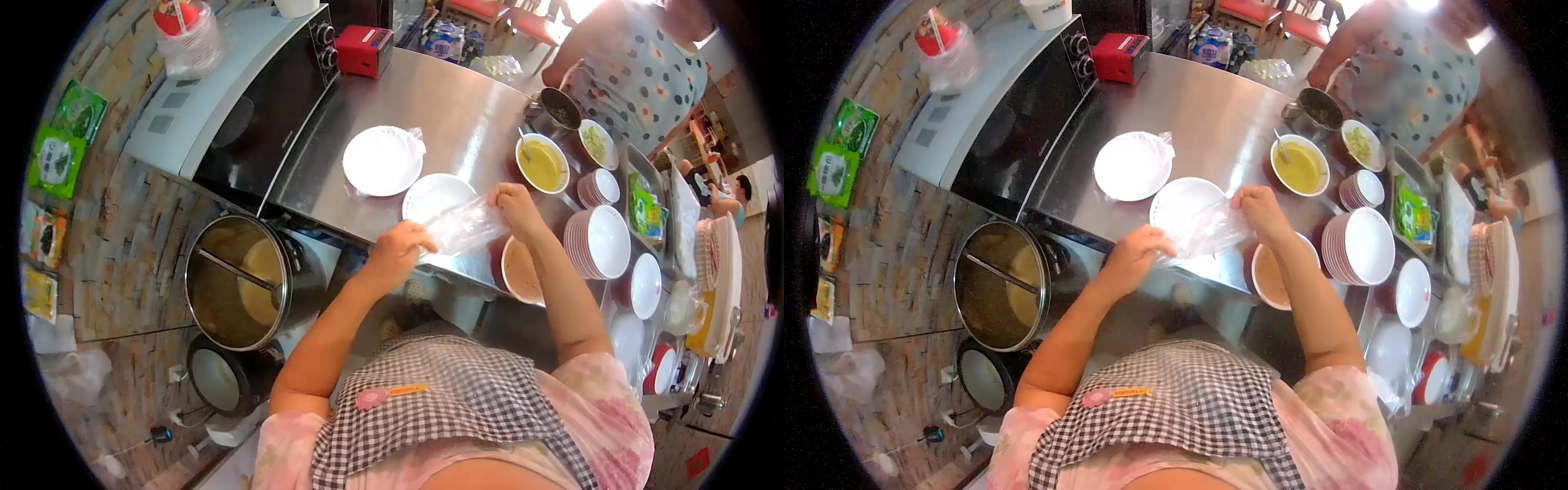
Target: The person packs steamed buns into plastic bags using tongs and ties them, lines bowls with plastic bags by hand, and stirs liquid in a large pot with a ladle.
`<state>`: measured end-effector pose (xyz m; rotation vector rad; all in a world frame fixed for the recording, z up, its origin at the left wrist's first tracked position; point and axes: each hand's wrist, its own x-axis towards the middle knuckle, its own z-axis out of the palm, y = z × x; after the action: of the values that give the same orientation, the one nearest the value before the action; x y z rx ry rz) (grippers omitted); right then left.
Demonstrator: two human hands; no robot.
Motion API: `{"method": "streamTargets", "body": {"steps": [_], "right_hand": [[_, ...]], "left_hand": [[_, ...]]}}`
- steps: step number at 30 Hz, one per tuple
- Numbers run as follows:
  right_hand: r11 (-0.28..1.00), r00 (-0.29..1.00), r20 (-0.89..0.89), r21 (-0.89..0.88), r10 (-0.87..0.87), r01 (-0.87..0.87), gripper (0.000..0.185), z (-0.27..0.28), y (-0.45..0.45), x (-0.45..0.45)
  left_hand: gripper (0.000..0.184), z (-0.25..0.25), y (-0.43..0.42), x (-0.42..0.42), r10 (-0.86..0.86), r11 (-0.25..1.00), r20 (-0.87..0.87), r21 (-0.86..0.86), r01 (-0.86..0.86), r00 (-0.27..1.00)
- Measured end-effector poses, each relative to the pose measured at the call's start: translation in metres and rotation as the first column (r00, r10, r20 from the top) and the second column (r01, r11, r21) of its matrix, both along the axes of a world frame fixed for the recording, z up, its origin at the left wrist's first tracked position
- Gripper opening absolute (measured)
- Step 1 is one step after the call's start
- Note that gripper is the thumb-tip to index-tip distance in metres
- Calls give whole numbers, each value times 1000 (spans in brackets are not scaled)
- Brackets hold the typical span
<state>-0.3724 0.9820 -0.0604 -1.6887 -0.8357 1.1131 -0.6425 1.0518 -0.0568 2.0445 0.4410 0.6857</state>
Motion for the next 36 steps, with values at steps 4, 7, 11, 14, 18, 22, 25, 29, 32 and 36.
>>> {"method": "streamTargets", "body": {"steps": [4,7,11,14,18,22,25,29,32,36], "right_hand": [[989,846,518,-6,127,-145,17,-19,53,7],[942,728,598,-233,336,-243,27,-34,75,11],[852,575,630,-354,523,-387,35,-44,86,5],[801,578,566,-306,588,-515,32,-44,81,-3],[800,649,545,-70,531,-596,28,-15,58,-31],[806,674,526,-38,519,-591,27,7,44,-65],[811,682,535,-8,498,-586,26,3,34,-87],[887,847,308,17,434,-461,17,-3,28,-109],[934,934,17,-47,356,-355,22,-11,26,-128],[978,944,-268,-26,194,-209,28,-29,16,-162]], "left_hand": [[26,-17,16,42,196,978,-195,116,-176,961],[39,-46,27,59,375,925,-330,190,-328,866],[38,-48,19,64,455,877,-472,88,-473,755],[36,-43,16,53,504,830,-488,47,-556,713],[36,-33,6,15,478,705,-494,-277,-653,726],[37,-31,-3,-27,397,596,-483,-511,-620,780],[39,-48,-10,-56,349,583,-428,-598,-551,834],[46,-45,-25,-72,331,305,-140,-920,-246,933],[53,-45,-30,-89,393,-45,44,-997,67,918],[56,-62,-29,-120,290,-105,126,-981,162,949]]}}
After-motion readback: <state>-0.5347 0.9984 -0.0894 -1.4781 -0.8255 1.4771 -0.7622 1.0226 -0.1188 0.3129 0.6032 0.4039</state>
